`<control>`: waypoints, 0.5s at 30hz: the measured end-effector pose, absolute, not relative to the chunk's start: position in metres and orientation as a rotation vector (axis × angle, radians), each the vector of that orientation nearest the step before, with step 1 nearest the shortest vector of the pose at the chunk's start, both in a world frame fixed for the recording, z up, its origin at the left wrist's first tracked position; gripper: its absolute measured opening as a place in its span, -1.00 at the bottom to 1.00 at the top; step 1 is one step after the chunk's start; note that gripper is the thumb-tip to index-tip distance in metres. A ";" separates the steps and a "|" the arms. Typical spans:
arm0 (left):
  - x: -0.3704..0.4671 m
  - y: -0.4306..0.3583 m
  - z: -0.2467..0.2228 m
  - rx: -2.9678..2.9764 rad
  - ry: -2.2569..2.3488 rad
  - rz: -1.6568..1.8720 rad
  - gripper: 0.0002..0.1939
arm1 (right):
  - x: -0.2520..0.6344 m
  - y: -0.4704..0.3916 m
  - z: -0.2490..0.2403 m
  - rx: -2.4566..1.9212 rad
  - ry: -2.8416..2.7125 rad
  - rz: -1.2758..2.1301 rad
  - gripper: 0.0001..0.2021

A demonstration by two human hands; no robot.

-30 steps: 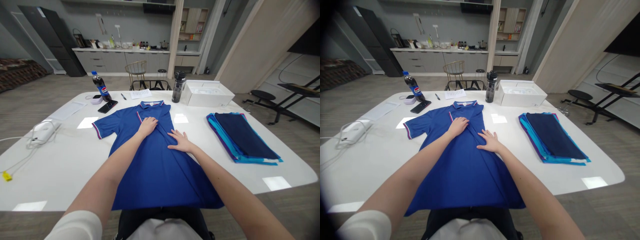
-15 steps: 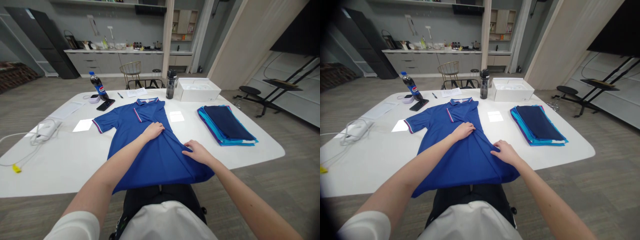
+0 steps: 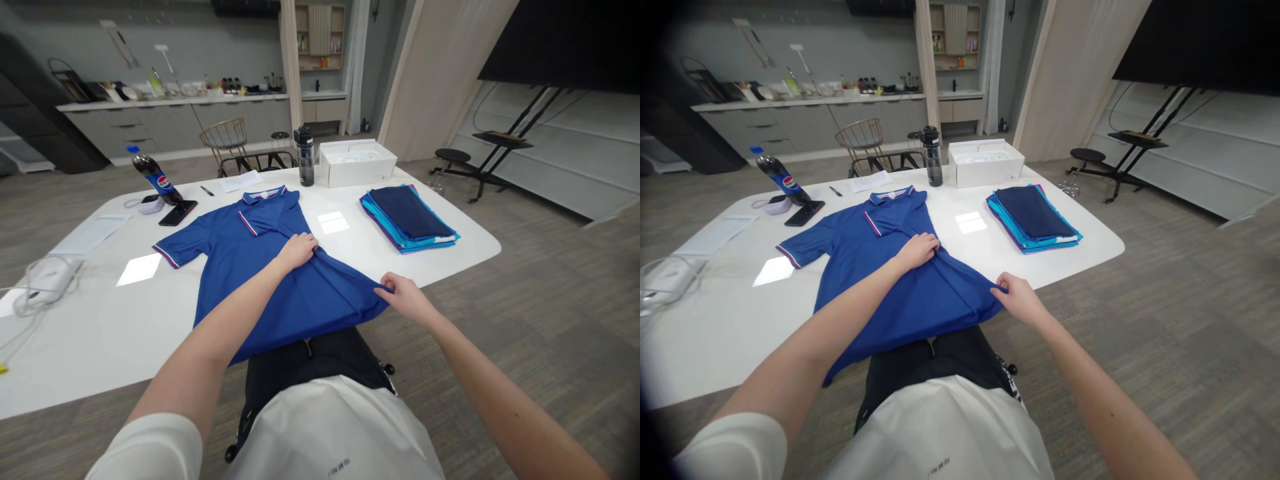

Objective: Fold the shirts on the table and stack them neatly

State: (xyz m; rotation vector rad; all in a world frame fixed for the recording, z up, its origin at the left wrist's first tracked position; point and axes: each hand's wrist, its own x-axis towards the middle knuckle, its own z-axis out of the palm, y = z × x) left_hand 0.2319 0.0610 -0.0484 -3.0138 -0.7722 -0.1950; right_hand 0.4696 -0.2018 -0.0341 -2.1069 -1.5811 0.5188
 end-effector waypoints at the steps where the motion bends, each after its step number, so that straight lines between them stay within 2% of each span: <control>1: 0.228 0.062 -0.043 -3.003 -0.779 -0.220 -0.80 | 0.460 -0.204 -0.024 -2.003 -1.562 0.558 -0.83; 5: 0.195 0.062 -0.022 -2.957 -0.836 -0.313 -0.79 | 0.404 -0.208 0.020 -1.687 -1.607 0.729 -0.80; 8: 0.157 0.052 -0.018 -2.922 -0.903 -0.292 -0.73 | 0.352 -0.208 0.034 -1.571 -1.792 0.824 -0.85; 15: 0.090 -0.002 -0.045 -2.905 -1.001 -0.184 -0.67 | 0.287 -0.204 -0.017 -1.603 -2.286 1.067 -0.79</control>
